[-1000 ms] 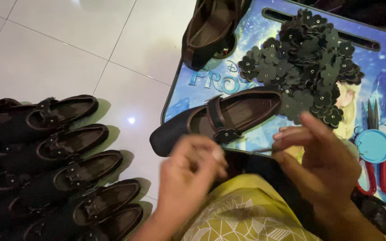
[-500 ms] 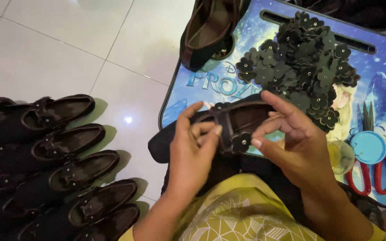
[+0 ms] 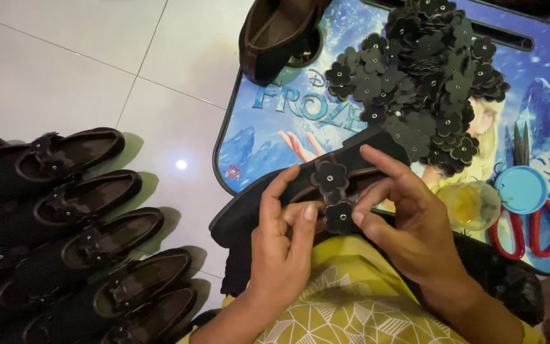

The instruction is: The person sits on the floor and decorates black Mary Jane shoes by pressing black flower-shaped cutouts onto the shoe straps, dipping pieces in a glue container first. Finished shoes are placed in rows on the floor beside the tray.

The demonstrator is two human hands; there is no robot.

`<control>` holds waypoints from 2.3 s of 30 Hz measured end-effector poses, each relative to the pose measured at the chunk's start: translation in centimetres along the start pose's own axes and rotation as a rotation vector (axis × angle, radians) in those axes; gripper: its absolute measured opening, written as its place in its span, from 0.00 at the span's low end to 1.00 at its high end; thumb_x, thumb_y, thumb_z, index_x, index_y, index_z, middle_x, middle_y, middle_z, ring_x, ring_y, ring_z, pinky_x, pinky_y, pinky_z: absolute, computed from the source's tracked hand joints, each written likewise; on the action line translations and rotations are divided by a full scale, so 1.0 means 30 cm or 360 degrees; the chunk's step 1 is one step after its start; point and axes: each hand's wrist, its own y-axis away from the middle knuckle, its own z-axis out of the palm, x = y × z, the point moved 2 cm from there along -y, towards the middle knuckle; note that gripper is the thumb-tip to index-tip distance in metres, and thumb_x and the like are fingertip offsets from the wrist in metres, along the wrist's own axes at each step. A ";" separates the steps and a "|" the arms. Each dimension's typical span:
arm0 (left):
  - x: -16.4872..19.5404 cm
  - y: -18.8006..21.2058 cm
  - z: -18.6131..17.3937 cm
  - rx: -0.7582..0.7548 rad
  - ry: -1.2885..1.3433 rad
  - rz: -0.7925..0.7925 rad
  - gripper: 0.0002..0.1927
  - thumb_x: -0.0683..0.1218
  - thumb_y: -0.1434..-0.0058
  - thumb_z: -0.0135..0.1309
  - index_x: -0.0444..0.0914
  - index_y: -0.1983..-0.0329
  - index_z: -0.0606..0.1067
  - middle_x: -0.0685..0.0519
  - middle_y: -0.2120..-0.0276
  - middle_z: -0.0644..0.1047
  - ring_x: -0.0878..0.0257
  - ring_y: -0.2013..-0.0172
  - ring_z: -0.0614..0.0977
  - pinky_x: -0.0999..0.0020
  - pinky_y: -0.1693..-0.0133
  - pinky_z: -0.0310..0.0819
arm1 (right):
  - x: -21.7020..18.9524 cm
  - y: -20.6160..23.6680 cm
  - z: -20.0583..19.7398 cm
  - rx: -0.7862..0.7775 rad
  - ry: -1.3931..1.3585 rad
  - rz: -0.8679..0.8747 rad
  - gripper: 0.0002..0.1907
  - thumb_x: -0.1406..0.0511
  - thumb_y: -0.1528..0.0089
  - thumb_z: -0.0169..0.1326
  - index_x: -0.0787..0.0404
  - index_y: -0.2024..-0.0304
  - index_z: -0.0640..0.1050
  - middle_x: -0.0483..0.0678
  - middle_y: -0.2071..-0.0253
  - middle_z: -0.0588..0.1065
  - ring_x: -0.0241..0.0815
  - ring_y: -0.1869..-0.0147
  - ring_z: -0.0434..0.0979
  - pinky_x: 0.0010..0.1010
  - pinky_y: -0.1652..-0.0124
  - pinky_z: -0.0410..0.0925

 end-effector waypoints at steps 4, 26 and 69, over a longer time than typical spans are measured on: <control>-0.005 0.009 0.013 0.0004 0.0039 -0.0039 0.32 0.39 0.31 0.52 0.35 0.25 0.57 0.48 0.61 0.83 0.72 0.64 0.78 0.75 0.61 0.73 | 0.004 0.009 -0.005 -0.0011 0.0015 0.0030 0.41 0.77 0.44 0.58 0.65 0.28 0.65 0.44 0.67 0.76 0.32 0.57 0.75 0.24 0.52 0.68; -0.011 -0.011 0.046 0.0007 0.0006 -0.0041 0.41 0.34 0.38 0.59 0.35 0.25 0.53 0.47 0.60 0.82 0.69 0.62 0.84 0.75 0.59 0.80 | 0.023 0.011 0.001 0.0053 0.0278 -0.0088 0.42 0.78 0.46 0.60 0.64 0.28 0.65 0.42 0.68 0.75 0.31 0.57 0.77 0.23 0.48 0.68; 0.021 -0.100 0.020 -0.0150 0.0148 -0.0224 0.37 0.34 0.41 0.61 0.37 0.31 0.59 0.53 0.69 0.78 0.71 0.68 0.79 0.77 0.64 0.73 | 0.003 -0.007 -0.038 -0.0015 0.1235 -0.1054 0.36 0.71 0.43 0.64 0.60 0.36 0.62 0.47 0.51 0.79 0.47 0.46 0.82 0.42 0.41 0.71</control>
